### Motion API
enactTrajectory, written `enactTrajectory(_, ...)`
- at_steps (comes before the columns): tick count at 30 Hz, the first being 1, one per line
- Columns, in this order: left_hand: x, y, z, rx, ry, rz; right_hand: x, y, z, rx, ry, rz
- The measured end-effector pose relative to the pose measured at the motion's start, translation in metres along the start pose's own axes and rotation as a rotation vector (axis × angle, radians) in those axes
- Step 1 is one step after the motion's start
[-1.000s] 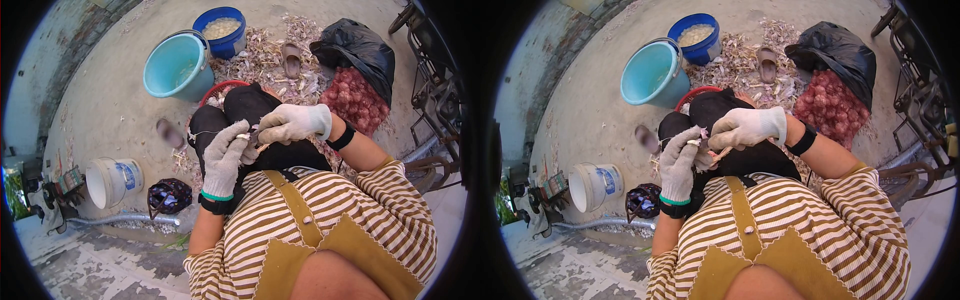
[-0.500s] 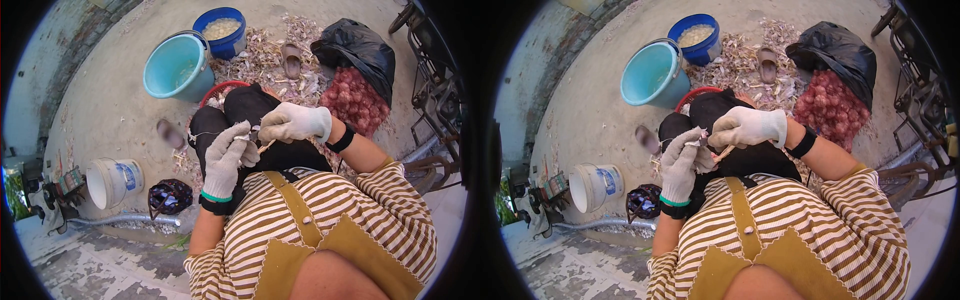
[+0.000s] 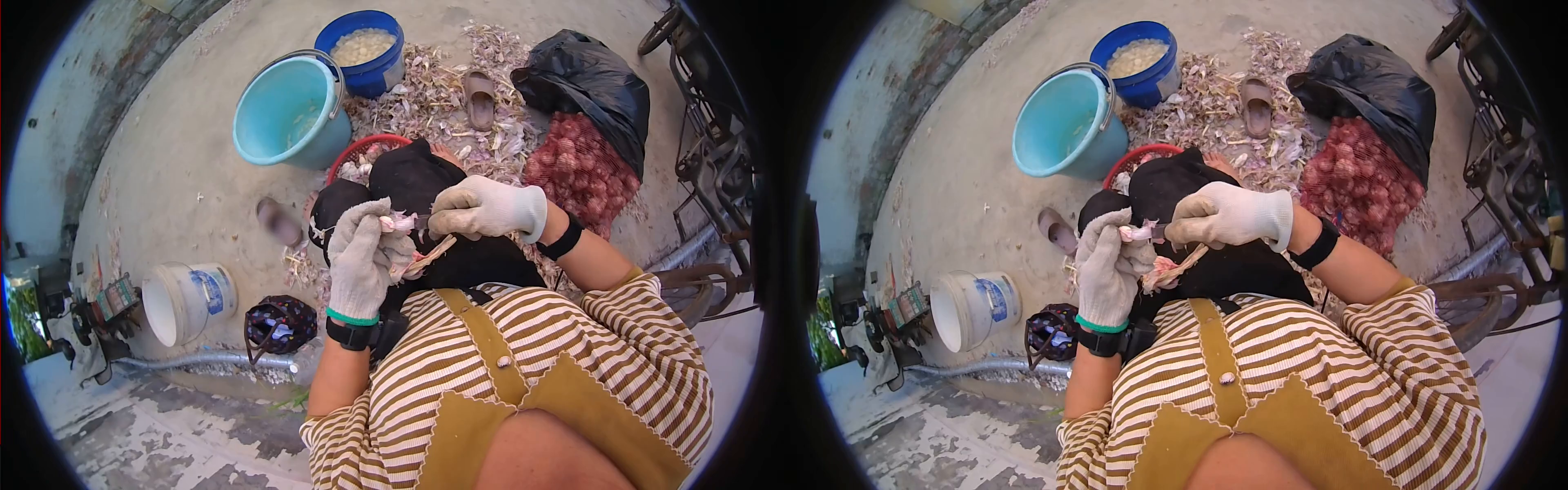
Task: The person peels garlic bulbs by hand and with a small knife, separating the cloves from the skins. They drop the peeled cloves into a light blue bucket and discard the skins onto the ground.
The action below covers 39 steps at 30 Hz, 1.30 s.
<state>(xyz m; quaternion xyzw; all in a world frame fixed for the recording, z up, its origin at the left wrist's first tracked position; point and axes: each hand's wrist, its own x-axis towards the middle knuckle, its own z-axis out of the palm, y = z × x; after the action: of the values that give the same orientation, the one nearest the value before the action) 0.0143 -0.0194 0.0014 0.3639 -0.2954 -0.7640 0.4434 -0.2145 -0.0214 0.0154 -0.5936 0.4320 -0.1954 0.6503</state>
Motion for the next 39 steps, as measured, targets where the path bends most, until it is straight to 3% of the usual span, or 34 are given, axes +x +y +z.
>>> enactTrajectory(2,0.003,0.001,-0.002,0.086,0.052,0.023,0.005,0.002,0.001,-0.692,0.128,0.014)
enactTrajectory(3,0.005,0.000,-0.003,0.143,0.108,0.020,0.005,-0.001,0.004,-0.690,0.124,0.015)
enactTrajectory(5,0.006,-0.003,-0.001,0.197,0.159,0.011,0.003,-0.014,0.008,-0.978,0.137,0.153)
enactTrajectory(15,0.000,-0.002,0.011,0.407,0.204,-0.010,0.008,-0.018,0.016,-1.116,0.130,-0.081)
enactTrajectory(19,-0.003,0.000,0.010,0.566,0.173,-0.026,0.008,-0.024,0.018,-1.135,0.095,-0.035)
enactTrajectory(22,-0.008,0.002,0.012,0.584,0.128,-0.033,0.006,-0.024,0.019,-1.168,0.115,-0.078)
enactTrajectory(27,-0.010,0.003,0.004,0.518,0.078,-0.044,0.001,-0.033,0.022,-1.135,0.104,0.019)
enactTrajectory(32,-0.014,0.005,0.006,0.477,0.047,-0.059,-0.002,-0.032,0.021,-1.147,0.121,-0.028)
enactTrajectory(39,-0.014,-0.008,-0.004,0.659,-0.029,0.014,-0.002,-0.027,0.021,-1.206,0.076,-0.075)
